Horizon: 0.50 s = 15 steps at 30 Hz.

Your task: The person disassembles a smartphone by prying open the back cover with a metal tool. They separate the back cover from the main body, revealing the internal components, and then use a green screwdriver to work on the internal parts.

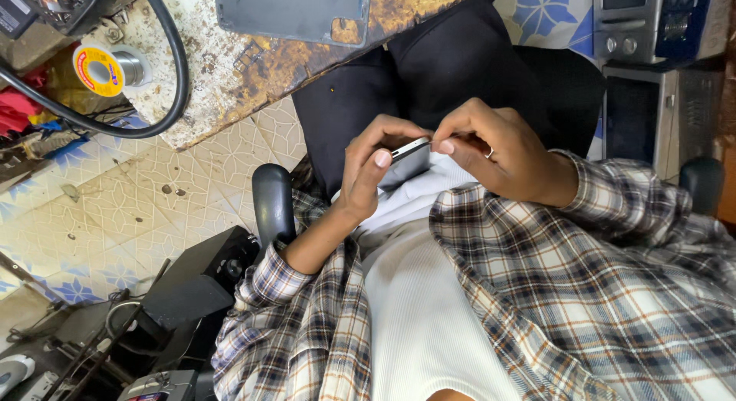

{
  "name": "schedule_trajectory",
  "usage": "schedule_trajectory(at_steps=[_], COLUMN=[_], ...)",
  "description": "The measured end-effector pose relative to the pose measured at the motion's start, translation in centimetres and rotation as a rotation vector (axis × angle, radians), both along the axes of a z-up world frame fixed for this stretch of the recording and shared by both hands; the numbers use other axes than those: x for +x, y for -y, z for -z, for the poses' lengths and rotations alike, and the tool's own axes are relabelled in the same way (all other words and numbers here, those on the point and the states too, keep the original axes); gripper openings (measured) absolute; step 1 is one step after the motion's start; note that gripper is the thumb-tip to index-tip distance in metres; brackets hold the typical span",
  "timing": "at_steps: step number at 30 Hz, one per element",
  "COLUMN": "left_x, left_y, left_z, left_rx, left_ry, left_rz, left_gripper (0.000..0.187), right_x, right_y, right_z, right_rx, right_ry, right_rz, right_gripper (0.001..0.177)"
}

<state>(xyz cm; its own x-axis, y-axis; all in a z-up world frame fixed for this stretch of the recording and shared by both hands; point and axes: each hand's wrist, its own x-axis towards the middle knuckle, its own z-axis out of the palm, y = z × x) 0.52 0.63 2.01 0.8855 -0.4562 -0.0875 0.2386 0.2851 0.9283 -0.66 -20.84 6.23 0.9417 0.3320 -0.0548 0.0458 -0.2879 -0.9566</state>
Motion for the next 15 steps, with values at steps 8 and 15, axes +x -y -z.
schedule_trajectory(at_steps=[8,15], left_x=[-0.2,-0.2], left_y=[0.4,0.7], left_z=[-0.2,-0.1], left_rx=[-0.053,-0.07], left_ry=[0.058,0.085], left_rz=[-0.079,-0.119], left_gripper=[0.057,0.057], right_x=[-0.9,-0.5], right_y=[-0.9,-0.9], right_z=[0.0,-0.4], right_rx=[0.131,0.159], right_ry=[-0.003,0.04], right_rz=[0.059,0.042], right_gripper=[0.014,0.011])
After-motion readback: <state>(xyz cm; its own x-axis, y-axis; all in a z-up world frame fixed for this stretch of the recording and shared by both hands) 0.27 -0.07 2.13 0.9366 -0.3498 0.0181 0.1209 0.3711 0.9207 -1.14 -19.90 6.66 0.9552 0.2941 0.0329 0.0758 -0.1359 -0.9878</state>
